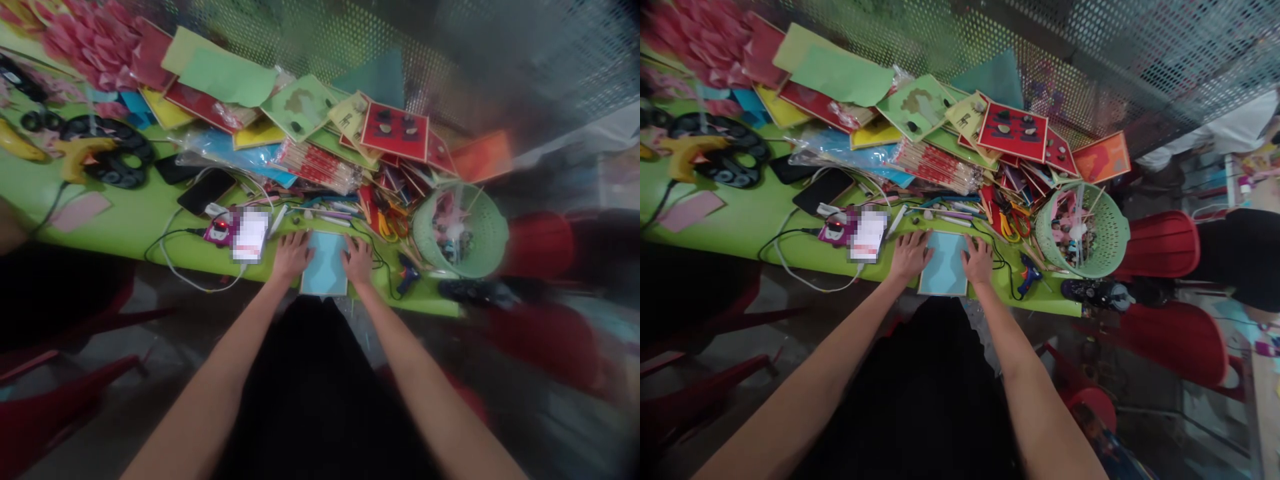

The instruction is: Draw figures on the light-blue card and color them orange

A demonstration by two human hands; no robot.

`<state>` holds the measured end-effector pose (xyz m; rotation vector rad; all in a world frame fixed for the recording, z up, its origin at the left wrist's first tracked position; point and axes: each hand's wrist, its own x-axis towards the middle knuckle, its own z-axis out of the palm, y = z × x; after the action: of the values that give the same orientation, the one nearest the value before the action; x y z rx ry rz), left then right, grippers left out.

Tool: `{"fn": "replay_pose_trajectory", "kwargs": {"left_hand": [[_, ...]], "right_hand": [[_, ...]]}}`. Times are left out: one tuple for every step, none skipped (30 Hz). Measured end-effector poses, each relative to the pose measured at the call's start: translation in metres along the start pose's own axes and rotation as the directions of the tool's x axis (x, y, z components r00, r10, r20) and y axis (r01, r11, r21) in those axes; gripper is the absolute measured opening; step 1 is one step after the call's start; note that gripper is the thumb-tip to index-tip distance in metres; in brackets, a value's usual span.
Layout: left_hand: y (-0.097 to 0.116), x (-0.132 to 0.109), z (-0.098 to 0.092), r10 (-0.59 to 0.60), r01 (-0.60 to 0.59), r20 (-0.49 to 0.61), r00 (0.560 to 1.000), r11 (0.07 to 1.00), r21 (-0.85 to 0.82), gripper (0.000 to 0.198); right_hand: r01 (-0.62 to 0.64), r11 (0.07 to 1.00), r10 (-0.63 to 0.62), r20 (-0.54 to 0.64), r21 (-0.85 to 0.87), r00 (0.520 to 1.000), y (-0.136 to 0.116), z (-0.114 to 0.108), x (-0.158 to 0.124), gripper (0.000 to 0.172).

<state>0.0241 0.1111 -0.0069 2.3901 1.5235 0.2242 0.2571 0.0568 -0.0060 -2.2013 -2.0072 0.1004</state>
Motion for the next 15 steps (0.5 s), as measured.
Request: {"fn": "replay_pose_trajectory", "kwargs": {"left_hand": [[0.0002, 0.0001, -0.0002, 0.0, 0.0, 0.001, 1.0, 1.0, 0.002, 0.062], [0.0004, 0.0002, -0.0005, 0.0, 0.0, 0.002, 1.0, 1.0, 0.003, 0.062], [0.0006, 0.0003, -0.0008, 0.001, -0.001, 0.002, 1.0, 1.0, 0.004, 0.062], [0.0008, 0.0004, -0.0009, 0.001, -0.001, 0.002, 1.0, 1.0, 0.005, 0.062], [0.001, 0.0005, -0.0011, 0.002, -0.002, 0.002, 1.0, 1.0, 0.005, 0.062], [0.0011, 0.0006, -0.0011, 0.003, -0.003, 0.001, 1.0, 1.0, 0.004, 0.062], [0.0011, 0.0006, -0.0011, 0.004, -0.004, 0.0, 1.0, 1.0, 0.003, 0.063], [0.0011, 0.0007, -0.001, 0.005, -0.005, 0.0, 1.0, 1.0, 0.002, 0.063], [0.001, 0.0007, -0.0009, 0.005, -0.005, -0.001, 1.0, 1.0, 0.0, 0.062], [0.0009, 0.0007, -0.0007, 0.004, -0.004, -0.002, 1.0, 1.0, -0.001, 0.062], [0.0008, 0.0006, -0.0006, 0.004, -0.004, -0.004, 1.0, 1.0, -0.003, 0.062], [0.0007, 0.0005, -0.0006, 0.002, -0.002, -0.005, 1.0, 1.0, -0.004, 0.062], [0.0005, 0.0004, -0.0006, 0.001, -0.001, -0.005, 1.0, 1.0, -0.006, 0.062], [0.0005, 0.0002, -0.0006, 0.001, -0.001, -0.006, 1.0, 1.0, -0.007, 0.063], [0.0004, 0.0, -0.0006, 0.001, -0.001, -0.006, 1.0, 1.0, -0.008, 0.063]], "right_hand": [[0.0, 1.0, 0.0, 0.0, -0.002, 1.0, 0.0, 0.0001, 0.0001, 0.055], [0.0, 1.0, 0.0, 0.001, -0.004, 1.0, 0.0, 0.0002, 0.0002, 0.055], [-0.002, 1.0, 0.002, 0.002, -0.006, 1.0, 0.0, 0.0004, 0.0004, 0.055], [-0.004, 1.0, 0.004, 0.003, -0.009, 1.0, 0.0, 0.0005, 0.0005, 0.055], [-0.004, 1.0, 0.004, 0.007, -0.014, 1.0, -0.0001, 0.0007, 0.0007, 0.055], [-0.006, 1.0, 0.006, 0.012, -0.021, 1.0, -0.0002, 0.0007, 0.0008, 0.056], [-0.008, 1.0, 0.009, 0.017, -0.027, 1.0, -0.0004, 0.0007, 0.0008, 0.056], [-0.011, 0.999, 0.011, 0.02, -0.03, 1.0, -0.0006, 0.0005, 0.0009, 0.056], [-0.012, 0.999, 0.013, 0.022, -0.032, 1.0, -0.0008, 0.0003, 0.0008, 0.056], [-0.013, 0.999, 0.014, 0.021, -0.03, 1.0, -0.001, 0.0001, 0.0007, 0.056], [-0.013, 1.0, 0.013, 0.017, -0.026, 1.0, -0.0011, -0.0001, 0.0006, 0.055], [-0.011, 1.0, 0.011, 0.011, -0.02, 1.0, -0.0012, -0.0003, 0.0005, 0.055], [-0.006, 1.0, 0.006, 0.005, -0.013, 1.0, -0.0012, -0.0004, 0.0004, 0.055], [-0.001, 1.0, 0.001, -0.001, -0.008, 1.0, -0.0012, -0.0004, 0.0003, 0.056], [0.003, 1.0, -0.004, -0.004, -0.006, 1.0, -0.0011, -0.0004, 0.0003, 0.056]]}}
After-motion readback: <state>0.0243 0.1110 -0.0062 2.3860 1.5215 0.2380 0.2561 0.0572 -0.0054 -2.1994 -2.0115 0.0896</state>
